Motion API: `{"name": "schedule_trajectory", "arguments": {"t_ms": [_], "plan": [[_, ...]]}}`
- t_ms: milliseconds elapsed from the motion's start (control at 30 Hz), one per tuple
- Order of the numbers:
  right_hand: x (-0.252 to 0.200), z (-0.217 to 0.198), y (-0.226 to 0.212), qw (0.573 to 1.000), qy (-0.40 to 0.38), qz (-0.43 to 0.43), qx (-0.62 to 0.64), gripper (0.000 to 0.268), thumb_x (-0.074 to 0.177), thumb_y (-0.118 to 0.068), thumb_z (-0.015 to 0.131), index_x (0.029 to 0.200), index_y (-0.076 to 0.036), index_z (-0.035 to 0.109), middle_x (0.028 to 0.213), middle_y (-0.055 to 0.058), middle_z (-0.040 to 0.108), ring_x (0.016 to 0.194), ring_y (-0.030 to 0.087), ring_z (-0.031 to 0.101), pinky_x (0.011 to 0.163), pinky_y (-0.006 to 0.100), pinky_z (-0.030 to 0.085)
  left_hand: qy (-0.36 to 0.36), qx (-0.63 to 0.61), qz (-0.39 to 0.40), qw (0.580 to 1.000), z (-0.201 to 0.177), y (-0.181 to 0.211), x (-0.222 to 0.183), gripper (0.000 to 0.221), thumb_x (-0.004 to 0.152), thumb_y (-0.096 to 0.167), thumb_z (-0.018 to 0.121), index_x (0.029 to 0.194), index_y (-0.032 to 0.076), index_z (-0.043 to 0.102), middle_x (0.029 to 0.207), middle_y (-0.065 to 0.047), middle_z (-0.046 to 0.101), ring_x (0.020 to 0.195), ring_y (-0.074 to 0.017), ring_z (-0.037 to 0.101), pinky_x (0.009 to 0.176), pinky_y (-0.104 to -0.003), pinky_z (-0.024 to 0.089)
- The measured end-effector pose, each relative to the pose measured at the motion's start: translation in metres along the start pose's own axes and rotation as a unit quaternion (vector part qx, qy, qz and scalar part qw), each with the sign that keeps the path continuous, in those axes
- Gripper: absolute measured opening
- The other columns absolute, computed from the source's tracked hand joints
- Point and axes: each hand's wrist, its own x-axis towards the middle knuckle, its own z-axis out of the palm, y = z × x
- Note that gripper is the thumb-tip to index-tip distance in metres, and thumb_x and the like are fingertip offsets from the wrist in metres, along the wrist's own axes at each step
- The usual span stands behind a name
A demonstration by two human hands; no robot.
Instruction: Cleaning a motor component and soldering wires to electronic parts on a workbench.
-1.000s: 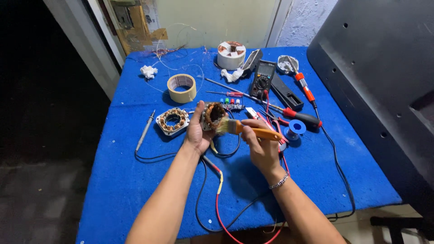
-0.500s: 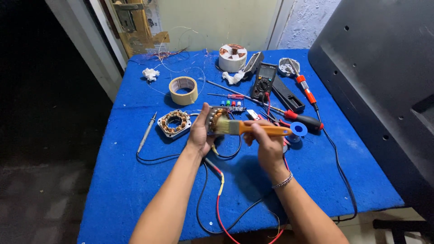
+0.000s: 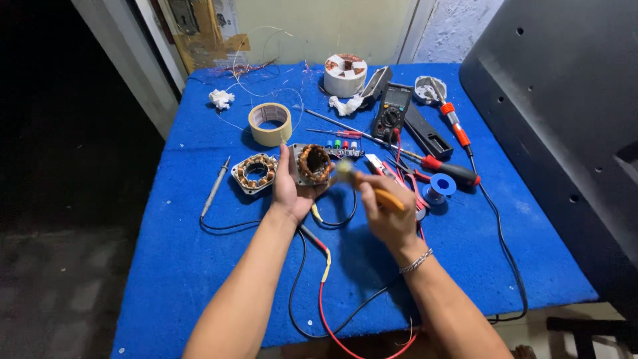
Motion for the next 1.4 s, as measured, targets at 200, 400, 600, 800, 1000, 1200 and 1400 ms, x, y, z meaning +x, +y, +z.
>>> {"name": "schedule_trajectory", "arguments": {"t_ms": [200, 400, 600, 800, 1000, 1200, 1400], "plan": [[-0.003, 0.008, -0.013, 0.997, -0.019, -0.046, 0.064, 0.02, 0.094, -0.012, 0.07, 0.111, -0.01, 0.08, 0.085, 0.009, 0.076, 0.065, 0.026, 0.067, 0.06, 0.034, 0.055, 0.047, -0.04, -0.01, 0.998, 0.003, 0.003, 0.001, 0.069, 0.077, 0.069, 0.076, 0.122, 0.019, 0.06, 0.126, -0.021, 0.066, 0.106, -0.0485, 0.068, 0.088, -0.07, 0.057], [-0.001, 0.003, 0.005, 0.999, 0.007, 0.001, -0.046, 0.012, 0.098, -0.016, 0.069, 0.105, -0.012, 0.079, 0.082, 0.009, 0.076, 0.072, 0.031, 0.073, 0.064, 0.037, 0.056, 0.028, -0.037, -0.033, 0.998, 0.006, 0.008, -0.009, 0.071, 0.079, 0.072, 0.07, 0.115, 0.011, 0.066, 0.122, -0.024, 0.07, 0.105, -0.0506, 0.07, 0.09, -0.067, 0.058], [0.01, -0.003, -0.021, 0.999, 0.012, 0.001, -0.044, 0.022, 0.101, -0.018, 0.065, 0.118, -0.006, 0.073, 0.091, 0.021, 0.069, 0.083, 0.044, 0.069, 0.072, 0.048, 0.055, 0.02, -0.078, -0.049, 0.996, 0.007, 0.011, -0.01, 0.073, 0.074, 0.067, 0.078, 0.114, 0.007, 0.064, 0.123, -0.028, 0.067, 0.109, -0.0557, 0.066, 0.092, -0.071, 0.054], [0.009, -0.003, -0.021, 0.999, 0.001, 0.035, -0.022, 0.024, 0.101, -0.023, 0.066, 0.121, -0.012, 0.073, 0.09, 0.016, 0.069, 0.082, 0.038, 0.069, 0.073, 0.044, 0.055, -0.068, -0.133, -0.044, 0.988, 0.004, 0.011, -0.016, 0.068, 0.077, 0.045, 0.084, 0.121, -0.001, 0.062, 0.13, -0.029, 0.065, 0.126, -0.0552, 0.058, 0.103, -0.073, 0.046], [0.006, -0.003, -0.01, 0.999, -0.004, 0.019, -0.035, 0.03, 0.098, -0.028, 0.071, 0.122, -0.009, 0.072, 0.095, 0.016, 0.07, 0.087, 0.037, 0.071, 0.076, 0.044, 0.056, -0.097, -0.196, -0.05, 0.975, 0.006, 0.015, -0.024, 0.067, 0.08, 0.036, 0.083, 0.129, -0.001, 0.056, 0.143, -0.031, 0.057, 0.131, -0.0557, 0.052, 0.105, -0.078, 0.039], [0.003, -0.003, -0.001, 0.999, 0.005, 0.013, -0.041, 0.032, 0.098, -0.025, 0.072, 0.125, -0.01, 0.071, 0.098, 0.013, 0.07, 0.09, 0.035, 0.071, 0.08, 0.043, 0.056, -0.022, -0.168, -0.022, 0.985, -0.001, 0.01, -0.01, 0.057, 0.078, 0.041, 0.085, 0.112, 0.003, 0.06, 0.117, -0.024, 0.069, 0.109, -0.0501, 0.067, 0.098, -0.072, 0.052], [0.001, -0.001, 0.0, 0.999, 0.007, 0.013, -0.035, 0.032, 0.097, -0.023, 0.072, 0.126, -0.008, 0.07, 0.101, 0.013, 0.07, 0.093, 0.035, 0.07, 0.081, 0.044, 0.056, 0.012, -0.162, -0.007, 0.987, -0.017, 0.007, 0.013, 0.056, 0.075, 0.047, 0.085, 0.111, 0.009, 0.065, 0.114, -0.021, 0.072, 0.102, -0.0467, 0.071, 0.091, -0.066, 0.06]]}}
